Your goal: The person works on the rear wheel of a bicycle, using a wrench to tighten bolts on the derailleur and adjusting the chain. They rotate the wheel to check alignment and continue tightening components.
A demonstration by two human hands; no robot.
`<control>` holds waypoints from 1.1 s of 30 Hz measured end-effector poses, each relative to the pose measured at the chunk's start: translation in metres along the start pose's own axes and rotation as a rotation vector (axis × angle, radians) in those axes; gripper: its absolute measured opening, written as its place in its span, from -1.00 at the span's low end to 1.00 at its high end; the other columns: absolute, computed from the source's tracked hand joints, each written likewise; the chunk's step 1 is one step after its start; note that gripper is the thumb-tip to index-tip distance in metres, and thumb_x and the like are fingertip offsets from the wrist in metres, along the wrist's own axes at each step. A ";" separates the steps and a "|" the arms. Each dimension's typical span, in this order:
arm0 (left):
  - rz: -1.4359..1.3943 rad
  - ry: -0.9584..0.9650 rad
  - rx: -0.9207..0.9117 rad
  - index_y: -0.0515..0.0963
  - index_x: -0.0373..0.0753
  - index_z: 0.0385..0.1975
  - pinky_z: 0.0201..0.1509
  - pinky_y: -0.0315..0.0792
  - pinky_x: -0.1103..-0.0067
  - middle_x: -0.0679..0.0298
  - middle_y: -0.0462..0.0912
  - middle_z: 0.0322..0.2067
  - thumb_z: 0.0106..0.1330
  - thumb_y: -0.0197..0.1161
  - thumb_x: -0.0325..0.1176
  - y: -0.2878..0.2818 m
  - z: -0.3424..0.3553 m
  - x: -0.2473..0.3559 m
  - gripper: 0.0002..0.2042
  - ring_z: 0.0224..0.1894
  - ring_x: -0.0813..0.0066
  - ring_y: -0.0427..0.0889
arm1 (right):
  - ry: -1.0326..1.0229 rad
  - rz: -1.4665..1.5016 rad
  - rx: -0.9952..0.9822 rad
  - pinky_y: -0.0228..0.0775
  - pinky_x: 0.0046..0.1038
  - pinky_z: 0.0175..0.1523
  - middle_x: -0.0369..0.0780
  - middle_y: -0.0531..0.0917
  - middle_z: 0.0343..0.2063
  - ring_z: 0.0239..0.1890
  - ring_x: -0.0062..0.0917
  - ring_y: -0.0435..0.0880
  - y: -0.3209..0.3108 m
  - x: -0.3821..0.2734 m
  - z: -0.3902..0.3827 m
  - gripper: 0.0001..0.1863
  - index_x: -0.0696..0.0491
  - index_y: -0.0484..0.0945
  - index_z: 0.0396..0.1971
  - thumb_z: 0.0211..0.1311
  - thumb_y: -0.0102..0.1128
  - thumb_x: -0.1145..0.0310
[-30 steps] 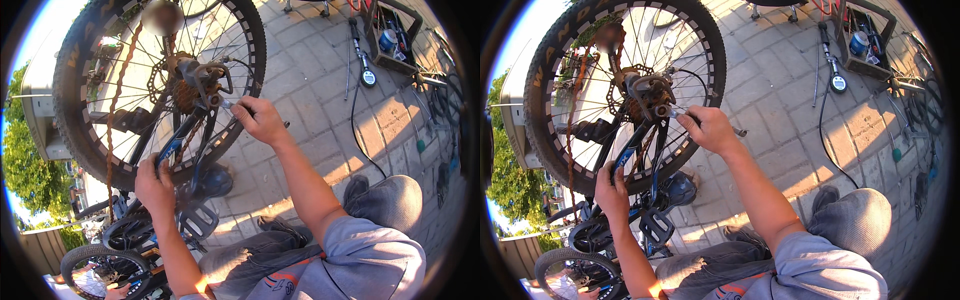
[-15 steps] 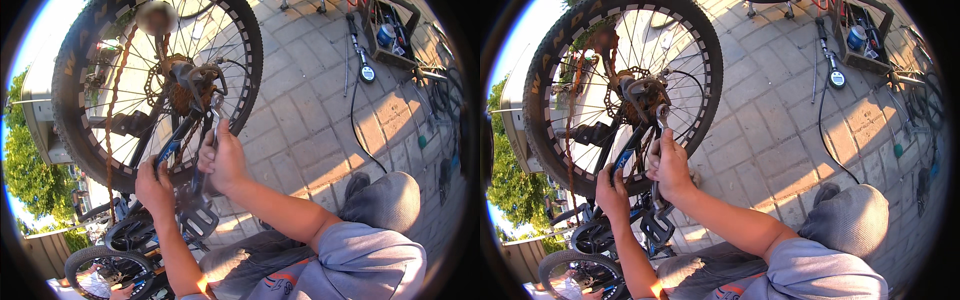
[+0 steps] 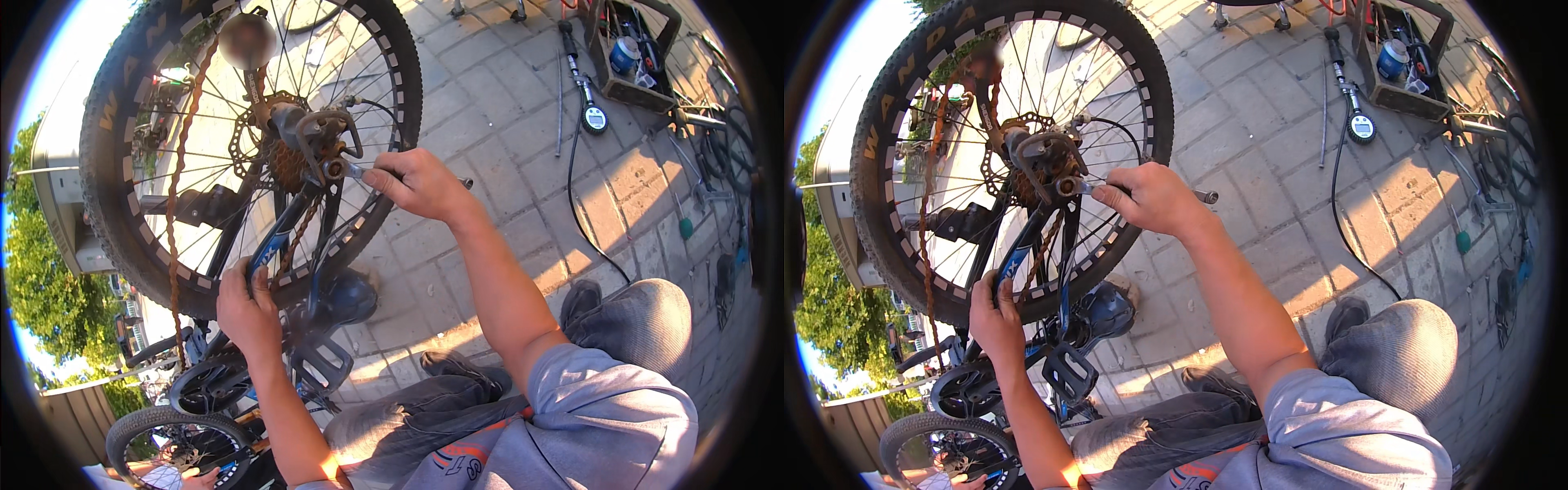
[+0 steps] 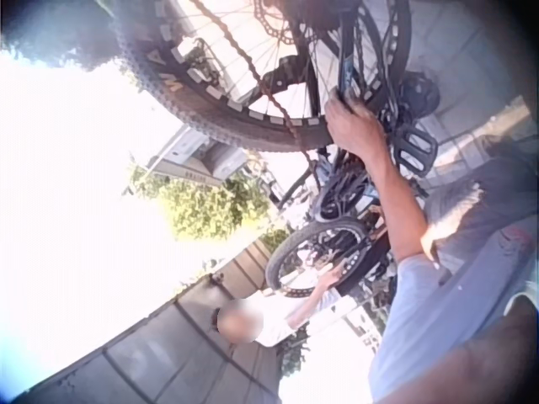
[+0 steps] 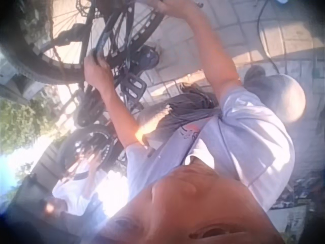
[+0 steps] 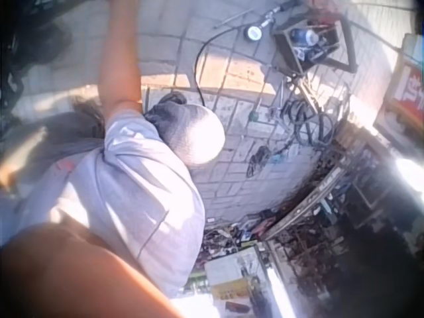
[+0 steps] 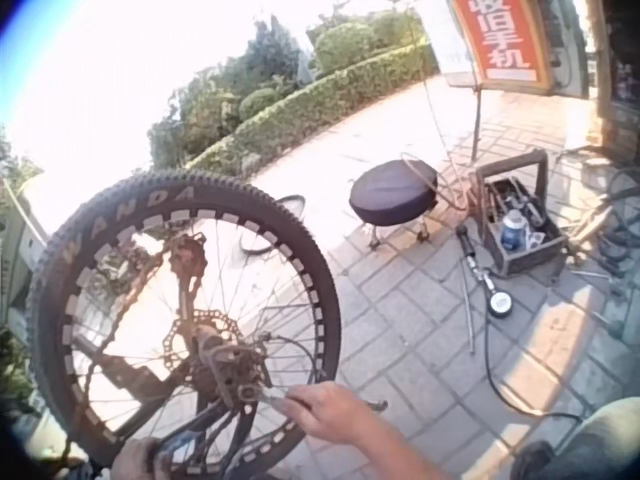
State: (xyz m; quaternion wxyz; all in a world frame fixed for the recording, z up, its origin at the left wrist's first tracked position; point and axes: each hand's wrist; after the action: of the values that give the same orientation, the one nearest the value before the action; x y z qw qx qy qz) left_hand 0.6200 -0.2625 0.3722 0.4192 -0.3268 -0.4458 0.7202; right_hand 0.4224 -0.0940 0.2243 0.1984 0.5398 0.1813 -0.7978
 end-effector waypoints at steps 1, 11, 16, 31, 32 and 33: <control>-0.001 0.001 0.003 0.54 -0.27 -0.18 -0.21 0.41 0.34 0.12 0.58 -0.31 0.28 0.20 -0.32 0.000 0.000 -0.001 -0.80 -0.27 0.04 0.55 | 0.005 -0.003 -0.027 0.30 -0.25 -0.47 -0.06 0.51 -0.70 -0.57 -0.10 0.51 0.001 0.000 0.001 -0.60 0.10 0.56 -0.52 0.24 0.17 0.03; 0.076 0.052 0.012 0.54 -0.35 -0.15 -0.14 0.42 0.34 0.00 0.59 -0.27 0.30 0.19 -0.36 -0.002 0.000 -0.003 -0.77 -0.22 -0.02 0.56 | 0.854 1.650 0.422 0.06 -0.63 -0.64 -0.44 0.21 -0.77 -0.76 -0.71 0.18 0.123 -0.108 -0.020 -0.48 -0.02 0.32 -0.48 0.34 -0.10 -0.22; 0.213 0.003 -0.157 0.55 -0.26 0.02 0.10 0.44 0.38 -0.02 0.57 0.00 0.38 0.10 -0.16 0.001 0.001 -0.007 -0.64 0.02 0.08 0.57 | 0.429 0.913 0.562 0.17 -0.40 -0.55 -0.32 0.31 -0.75 -0.73 -0.53 0.29 0.139 -0.058 -0.032 -0.43 0.08 0.40 -0.54 0.40 -0.16 -0.15; -1.515 -0.438 -0.455 0.41 -0.47 -0.03 0.06 0.33 0.40 0.02 0.51 -0.09 0.45 -0.03 -0.20 0.026 -0.022 0.084 -0.62 -0.04 0.27 0.49 | 0.079 0.115 -0.432 0.44 -0.16 -0.24 -0.01 0.64 -0.49 -0.35 -0.04 0.60 -0.009 -0.089 -0.032 -0.61 0.12 0.62 -0.33 0.24 0.05 0.07; -1.791 -0.517 -0.511 0.34 -0.50 0.08 0.20 0.28 0.38 -0.02 0.46 0.03 0.47 -0.03 -0.20 0.030 -0.021 0.089 -0.57 0.09 0.25 0.46 | 0.047 0.045 -0.549 0.44 -0.16 -0.24 -0.01 0.64 -0.49 -0.35 -0.06 0.60 -0.019 -0.088 -0.027 -0.61 0.11 0.62 -0.31 0.21 0.07 0.06; -1.800 -0.527 -0.551 0.27 -0.53 0.12 0.24 0.22 0.38 0.00 0.39 0.09 0.48 -0.09 -0.11 0.035 -0.019 0.099 -0.49 0.15 0.26 0.40 | 0.018 -0.029 -0.663 0.45 -0.17 -0.24 -0.02 0.65 -0.49 -0.36 -0.07 0.61 -0.034 -0.086 -0.021 -0.61 0.11 0.63 -0.29 0.19 0.09 0.06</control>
State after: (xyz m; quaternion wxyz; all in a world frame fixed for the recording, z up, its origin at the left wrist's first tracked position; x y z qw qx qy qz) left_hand 0.5819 -0.1752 0.3231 0.6083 0.2204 -0.7607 0.0517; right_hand 0.4507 -0.0444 0.2999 0.3505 0.4501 0.4404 -0.6933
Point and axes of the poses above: each hand's wrist, its own z-axis towards the middle knuckle, its own y-axis out of the palm, x = y × z
